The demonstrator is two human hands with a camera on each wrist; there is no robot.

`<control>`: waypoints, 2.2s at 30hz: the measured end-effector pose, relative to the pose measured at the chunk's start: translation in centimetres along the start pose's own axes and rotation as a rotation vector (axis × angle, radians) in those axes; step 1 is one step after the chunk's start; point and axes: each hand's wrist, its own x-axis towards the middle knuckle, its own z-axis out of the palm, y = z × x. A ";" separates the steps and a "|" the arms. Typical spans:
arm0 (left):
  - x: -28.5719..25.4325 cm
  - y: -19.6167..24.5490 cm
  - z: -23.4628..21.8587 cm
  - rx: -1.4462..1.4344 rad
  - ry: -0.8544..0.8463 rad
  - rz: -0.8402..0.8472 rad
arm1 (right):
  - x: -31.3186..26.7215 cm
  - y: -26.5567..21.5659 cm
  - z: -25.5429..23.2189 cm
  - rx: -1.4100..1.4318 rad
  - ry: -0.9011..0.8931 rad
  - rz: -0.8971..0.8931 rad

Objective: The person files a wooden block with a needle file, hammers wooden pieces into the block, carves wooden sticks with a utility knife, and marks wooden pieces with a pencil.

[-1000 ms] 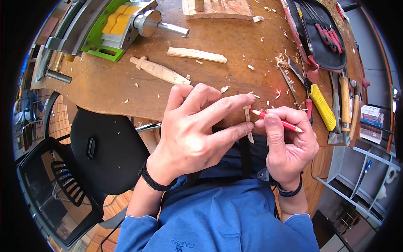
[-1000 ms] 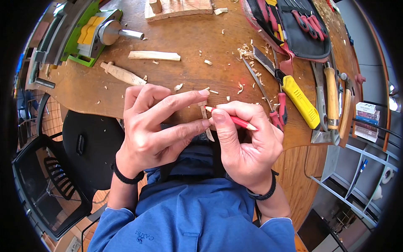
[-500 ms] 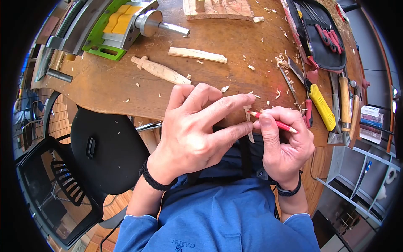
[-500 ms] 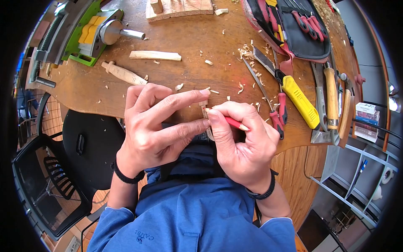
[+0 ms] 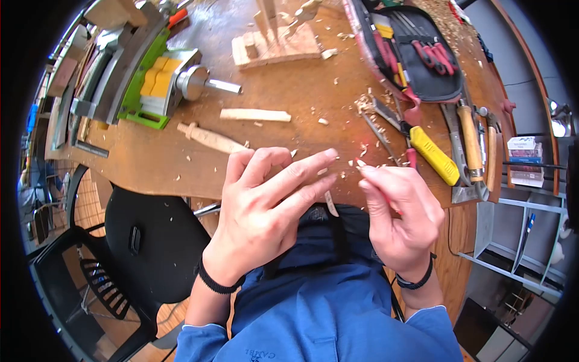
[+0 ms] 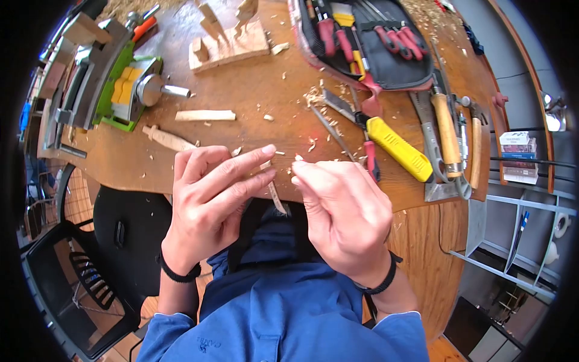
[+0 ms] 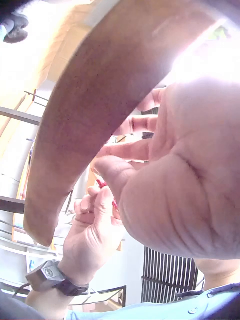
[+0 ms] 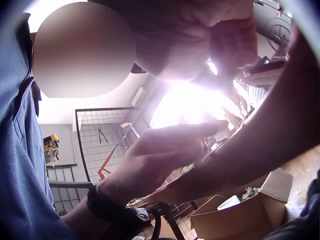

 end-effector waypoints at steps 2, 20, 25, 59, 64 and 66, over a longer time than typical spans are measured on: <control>0.3 0.4 -0.2 0.085 -0.056 0.006 | 0.2 0.3 -0.7 -0.125 -0.113 -0.049; 0.3 1.7 -0.9 0.051 0.027 -0.132 | -2.1 1.5 -4.3 -0.614 -0.227 0.055; 0.2 1.2 -0.3 0.071 0.068 -0.149 | -2.1 1.0 -4.6 -0.545 -0.188 0.039; 0.1 1.7 -0.2 0.039 0.064 -0.254 | -6.3 -2.5 -0.4 -0.191 -0.347 -0.100; 0.0 1.5 0.0 0.025 0.074 -0.227 | -5.7 -2.2 0.4 -0.208 -0.357 -0.099; 0.2 1.7 0.0 0.038 0.072 -0.220 | -5.0 -2.5 0.8 -0.176 -0.348 -0.066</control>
